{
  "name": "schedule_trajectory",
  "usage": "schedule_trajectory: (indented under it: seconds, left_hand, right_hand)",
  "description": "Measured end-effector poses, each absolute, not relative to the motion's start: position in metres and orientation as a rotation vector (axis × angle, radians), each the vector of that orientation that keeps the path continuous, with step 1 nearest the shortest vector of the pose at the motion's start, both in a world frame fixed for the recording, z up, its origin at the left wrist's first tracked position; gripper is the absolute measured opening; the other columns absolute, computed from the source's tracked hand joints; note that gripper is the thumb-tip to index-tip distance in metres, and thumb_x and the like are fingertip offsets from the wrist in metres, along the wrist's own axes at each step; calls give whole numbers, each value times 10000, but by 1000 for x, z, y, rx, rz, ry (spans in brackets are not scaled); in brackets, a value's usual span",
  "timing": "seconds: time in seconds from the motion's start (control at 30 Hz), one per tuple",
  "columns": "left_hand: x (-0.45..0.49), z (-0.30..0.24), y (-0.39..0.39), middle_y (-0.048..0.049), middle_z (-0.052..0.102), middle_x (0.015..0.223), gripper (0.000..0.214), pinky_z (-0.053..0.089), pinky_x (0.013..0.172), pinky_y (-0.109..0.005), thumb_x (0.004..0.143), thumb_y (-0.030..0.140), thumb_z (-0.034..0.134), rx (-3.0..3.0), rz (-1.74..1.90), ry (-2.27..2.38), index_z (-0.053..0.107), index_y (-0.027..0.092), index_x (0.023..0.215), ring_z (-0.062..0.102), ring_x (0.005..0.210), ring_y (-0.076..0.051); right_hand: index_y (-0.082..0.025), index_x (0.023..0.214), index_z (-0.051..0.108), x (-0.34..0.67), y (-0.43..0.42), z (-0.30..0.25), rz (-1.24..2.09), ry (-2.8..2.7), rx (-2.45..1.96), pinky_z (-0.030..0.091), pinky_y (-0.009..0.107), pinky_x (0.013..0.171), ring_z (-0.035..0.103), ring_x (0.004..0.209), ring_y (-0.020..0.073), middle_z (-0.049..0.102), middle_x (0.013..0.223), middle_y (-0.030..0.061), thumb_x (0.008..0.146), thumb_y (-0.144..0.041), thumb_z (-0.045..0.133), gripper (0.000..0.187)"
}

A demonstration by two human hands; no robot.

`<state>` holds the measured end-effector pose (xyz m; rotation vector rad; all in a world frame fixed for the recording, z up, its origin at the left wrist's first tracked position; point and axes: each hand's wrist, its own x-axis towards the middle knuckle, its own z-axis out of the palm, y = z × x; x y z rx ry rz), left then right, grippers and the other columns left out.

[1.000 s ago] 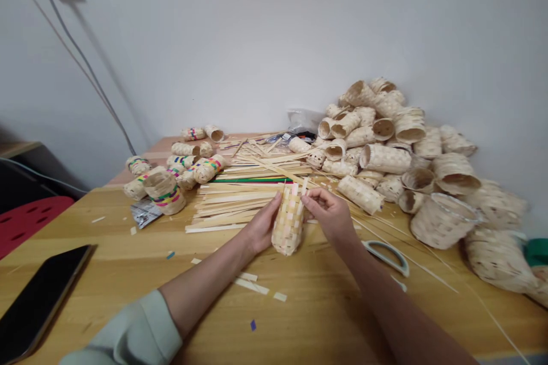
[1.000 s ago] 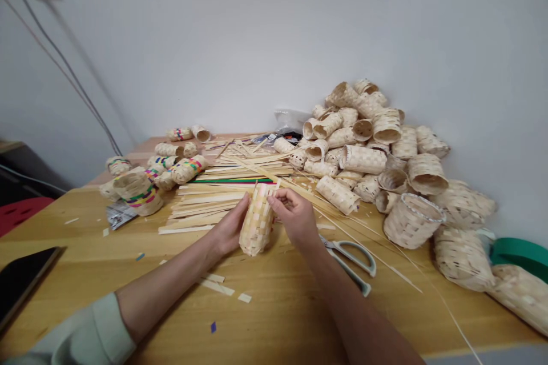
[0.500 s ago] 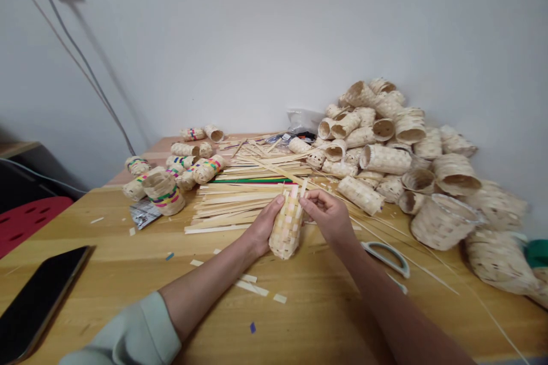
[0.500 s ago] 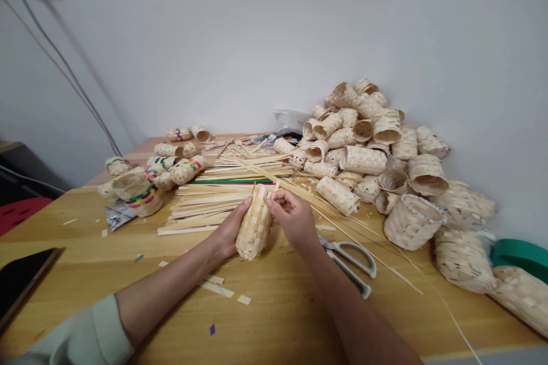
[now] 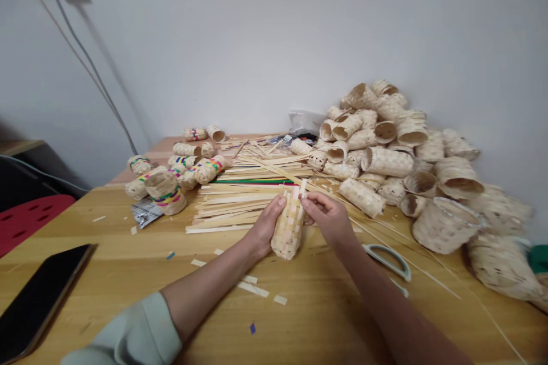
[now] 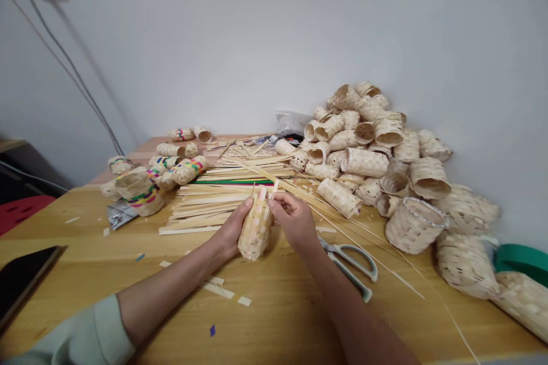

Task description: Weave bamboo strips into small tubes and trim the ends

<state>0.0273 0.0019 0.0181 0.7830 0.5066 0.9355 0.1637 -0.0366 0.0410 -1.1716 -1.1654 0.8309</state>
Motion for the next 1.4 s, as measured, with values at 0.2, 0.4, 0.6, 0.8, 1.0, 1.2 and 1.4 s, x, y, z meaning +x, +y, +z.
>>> schedule_trajectory:
  seconds: [0.2, 0.4, 0.6, 0.8, 1.0, 1.2, 1.4]
  left_hand:
    - [28, 20, 1, -32, 676, 875, 353, 467, 679, -223, 762, 374, 695, 852, 998, 489, 621, 163, 1034, 606, 712, -125]
    - [27, 23, -1, -44, 677, 1001, 491, 470, 756, -244, 718, 362, 734, 845, 1020, 462, 580, 191, 1153, 632, 816, -152]
    - [26, 20, 0, -34, 652, 1095, 519, 450, 852, -251, 710, 323, 749, 868, 1071, 469, 565, 230, 1187, 617, 914, -152]
    - [25, 23, -1, -50, 653, 1136, 516, 439, 880, -264, 715, 305, 746, 871, 1061, 423, 579, 227, 1196, 617, 969, -176]
    - [28, 19, 4, -81, 669, 1131, 429, 447, 896, -281, 796, 337, 661, 782, 987, 340, 607, 175, 1189, 619, 1017, -204]
    - [25, 22, 11, -118, 723, 862, 539, 507, 711, -302, 863, 562, 472, 561, 783, 357, 667, 95, 1049, 669, 707, -200]
    - [17, 19, 17, -107, 720, 755, 662, 505, 602, -309, 831, 682, 395, 472, 637, 422, 662, 103, 1011, 659, 579, -200]
  right_hand:
    - [-166, 805, 668, 165, -37, 42, 869, -1173, -1170, 485, 228, 478, 508, 521, 107, 588, 625, -6, 722, -435, 654, 282]
    - [-205, 910, 538, 165, -32, 41, 938, -1052, -1100, 442, 208, 419, 479, 469, 90, 528, 604, -69, 635, -429, 735, 406]
    - [-202, 774, 559, 167, -34, 35, 804, -1153, -1107, 478, 223, 492, 521, 564, 110, 570, 693, -21, 723, -407, 702, 254]
    - [-207, 811, 594, 164, -40, 38, 643, -1222, -1190, 498, 261, 529, 549, 551, 132, 613, 700, -3, 782, -424, 642, 224]
    - [-203, 869, 627, 166, -40, 37, 627, -1209, -1217, 533, 279, 562, 595, 602, 150, 649, 745, 16, 789, -424, 633, 235]
    - [-199, 938, 668, 171, -37, 38, 642, -1250, -1187, 554, 295, 581, 656, 719, 190, 700, 826, 56, 809, -428, 604, 270]
    - [-203, 936, 661, 171, -39, 40, 629, -1235, -1206, 547, 282, 590, 649, 729, 181, 698, 837, 52, 824, -402, 599, 237]
